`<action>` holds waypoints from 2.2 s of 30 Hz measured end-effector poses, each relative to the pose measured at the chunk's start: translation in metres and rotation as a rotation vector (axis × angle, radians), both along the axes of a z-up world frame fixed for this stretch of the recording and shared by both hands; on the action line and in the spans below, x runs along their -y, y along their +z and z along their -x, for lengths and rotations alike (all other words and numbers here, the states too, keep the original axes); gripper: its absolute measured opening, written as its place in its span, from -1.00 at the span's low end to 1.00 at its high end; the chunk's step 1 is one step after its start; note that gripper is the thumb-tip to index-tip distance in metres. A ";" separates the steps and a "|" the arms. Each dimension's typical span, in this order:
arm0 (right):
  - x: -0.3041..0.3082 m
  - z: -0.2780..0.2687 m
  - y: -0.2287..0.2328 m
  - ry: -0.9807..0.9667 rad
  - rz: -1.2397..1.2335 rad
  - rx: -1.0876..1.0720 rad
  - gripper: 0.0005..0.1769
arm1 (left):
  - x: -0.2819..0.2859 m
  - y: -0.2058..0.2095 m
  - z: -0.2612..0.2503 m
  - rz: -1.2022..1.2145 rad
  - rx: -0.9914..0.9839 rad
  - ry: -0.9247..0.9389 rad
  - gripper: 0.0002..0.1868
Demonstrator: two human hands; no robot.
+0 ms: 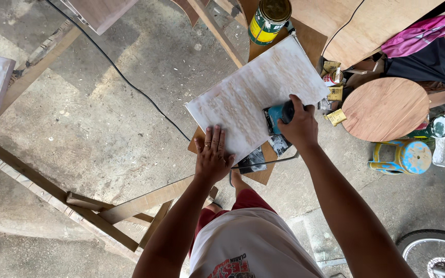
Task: The person uses an electric sander to smooth the surface of a rectangular wooden board. They move the sander across the board in various directions, then flip the board over to sand the other side. The person also briefly sands the edges of the board.
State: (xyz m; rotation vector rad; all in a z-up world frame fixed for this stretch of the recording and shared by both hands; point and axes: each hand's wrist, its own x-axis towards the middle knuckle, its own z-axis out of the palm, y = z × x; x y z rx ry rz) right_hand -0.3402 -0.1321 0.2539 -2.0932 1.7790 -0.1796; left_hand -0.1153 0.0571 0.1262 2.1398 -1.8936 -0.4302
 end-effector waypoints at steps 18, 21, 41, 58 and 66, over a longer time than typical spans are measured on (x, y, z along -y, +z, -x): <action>0.036 0.028 0.006 -0.093 -0.008 0.012 -0.04 | 0.000 -0.011 0.000 0.050 0.043 -0.016 0.10; 0.059 0.045 0.012 -0.164 0.039 -0.006 -0.03 | -0.001 -0.015 -0.001 0.076 0.064 -0.018 0.11; 0.125 0.064 -0.030 -0.275 0.098 -0.024 -0.05 | -0.002 -0.015 -0.005 0.024 0.045 -0.024 0.13; 0.212 -0.012 -0.008 -0.200 0.145 0.046 -0.13 | 0.000 -0.018 -0.005 0.070 0.048 -0.016 0.14; 0.253 -0.048 -0.010 -0.300 0.044 0.032 -0.11 | -0.003 -0.010 -0.004 0.228 0.019 -0.025 -0.02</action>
